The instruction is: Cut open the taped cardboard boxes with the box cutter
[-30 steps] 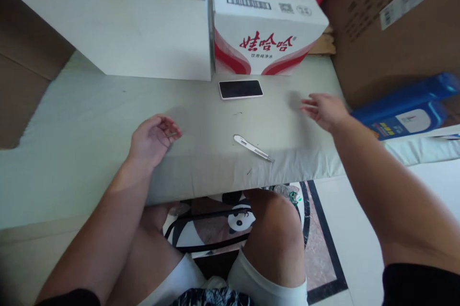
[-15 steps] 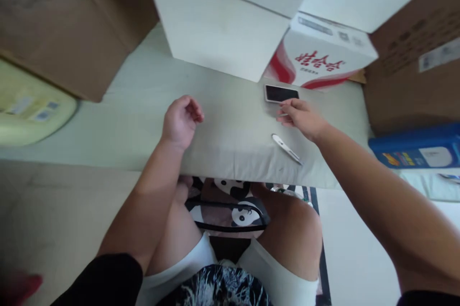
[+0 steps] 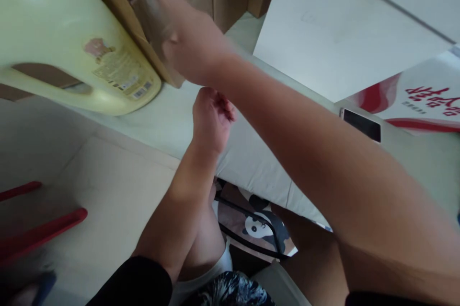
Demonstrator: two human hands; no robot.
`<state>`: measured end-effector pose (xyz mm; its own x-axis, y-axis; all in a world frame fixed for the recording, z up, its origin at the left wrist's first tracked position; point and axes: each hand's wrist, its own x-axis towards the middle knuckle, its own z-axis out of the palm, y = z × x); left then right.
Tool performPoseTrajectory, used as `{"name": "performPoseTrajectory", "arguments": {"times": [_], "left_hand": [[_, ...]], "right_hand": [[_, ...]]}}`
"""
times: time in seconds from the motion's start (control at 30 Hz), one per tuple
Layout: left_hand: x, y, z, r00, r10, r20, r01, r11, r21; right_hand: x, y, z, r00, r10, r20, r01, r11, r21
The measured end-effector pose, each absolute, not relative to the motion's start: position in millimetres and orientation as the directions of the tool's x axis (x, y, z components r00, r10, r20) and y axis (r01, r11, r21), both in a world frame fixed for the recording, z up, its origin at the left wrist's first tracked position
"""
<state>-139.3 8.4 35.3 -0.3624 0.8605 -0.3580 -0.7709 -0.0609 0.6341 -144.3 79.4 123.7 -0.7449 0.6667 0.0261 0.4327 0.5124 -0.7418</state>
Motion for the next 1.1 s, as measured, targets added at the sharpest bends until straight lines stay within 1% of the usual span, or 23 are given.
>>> {"name": "performPoseTrajectory", "arguments": {"times": [0.03,0.1,0.17,0.23,0.27,0.33,0.37,0.4,0.43,0.47,0.5,0.53,0.6,0.67,0.7,0.73,0.77,0.83,0.87,0.9,0.97,1.03,1.1], "left_hand": [[-140,9,36,-0.362,0.855,-0.37,-0.773,-0.054,0.632],[-140,11,37,-0.357,0.845,-0.399,-0.787,-0.042,0.615],[-140,14,37,-0.354,0.835,-0.421,-0.793,-0.029,0.608],[-141,15,35,-0.378,0.817,-0.436,-0.783,-0.031,0.621],[-141,15,34,-0.422,0.796,-0.435,-0.76,-0.049,0.648],[-140,13,31,-0.589,0.717,-0.373,-0.636,-0.127,0.761],[-138,9,31,-0.711,0.645,-0.279,-0.505,-0.193,0.841],[-135,5,33,-0.817,0.559,-0.141,-0.319,-0.235,0.918],[-131,0,35,-0.886,0.463,-0.004,-0.15,-0.278,0.949],[-127,-5,39,-0.923,0.362,0.134,0.007,-0.331,0.944],[-123,-11,44,-0.919,0.301,0.256,0.134,-0.375,0.917],[-119,-15,49,-0.901,0.286,0.325,0.199,-0.394,0.898],[-115,-18,55,-0.878,0.269,0.397,0.272,-0.403,0.874],[-115,-14,54,-0.877,0.254,0.407,0.29,-0.394,0.872],[-117,-9,52,-0.882,0.258,0.394,0.276,-0.394,0.877],[-119,-2,48,-0.895,0.272,0.354,0.231,-0.398,0.888],[-120,4,43,-0.897,0.318,0.307,0.164,-0.407,0.899],[-121,18,33,-0.847,0.478,0.232,0.021,-0.406,0.914],[-119,23,29,-0.788,0.581,0.204,-0.053,-0.394,0.917],[-114,28,26,-0.705,0.684,0.185,-0.123,-0.375,0.919],[-99,34,23,-0.525,0.836,0.158,-0.225,-0.316,0.922],[-79,36,22,-0.386,0.914,0.127,-0.275,-0.246,0.929],[-60,36,20,-0.303,0.947,0.109,-0.287,-0.2,0.937]], "right_hand": [[-156,79,125,-0.783,0.62,0.044,0.421,0.581,-0.696],[-168,80,124,-0.831,0.553,0.059,0.438,0.716,-0.543],[-167,82,119,-0.802,0.595,0.054,0.525,0.745,-0.411],[-158,84,116,-0.76,0.646,0.069,0.6,0.739,-0.307],[-150,85,116,-0.738,0.671,0.073,0.633,0.726,-0.269],[-132,84,116,-0.702,0.709,0.072,0.68,0.696,-0.229],[-122,85,117,-0.677,0.732,0.075,0.703,0.674,-0.228],[-112,85,118,-0.652,0.753,0.085,0.721,0.651,-0.238],[-100,86,118,-0.627,0.773,0.098,0.735,0.628,-0.255],[-88,87,118,-0.598,0.793,0.116,0.748,0.604,-0.275],[-74,88,118,-0.564,0.814,0.137,0.76,0.577,-0.3],[-58,89,117,-0.528,0.833,0.166,0.765,0.552,-0.333],[-21,89,113,-0.452,0.854,0.258,0.737,0.52,-0.431],[24,82,105,-0.369,0.844,0.388,0.64,0.534,-0.552],[49,75,100,-0.314,0.825,0.47,0.572,0.56,-0.599],[73,67,94,-0.258,0.819,0.513,0.527,0.564,-0.636],[97,57,88,-0.185,0.826,0.533,0.503,0.545,-0.671],[139,35,76,0.001,0.81,0.587,0.477,0.515,-0.712],[156,25,71,0.108,0.797,0.595,0.447,0.495,-0.745],[170,15,66,0.201,0.783,0.588,0.418,0.475,-0.775],[190,2,55,0.316,0.784,0.534,0.371,0.416,-0.83],[202,-6,43,0.366,0.802,0.472,0.346,0.354,-0.869],[211,-9,28,0.378,0.829,0.414,0.324,0.3,-0.897]]}}
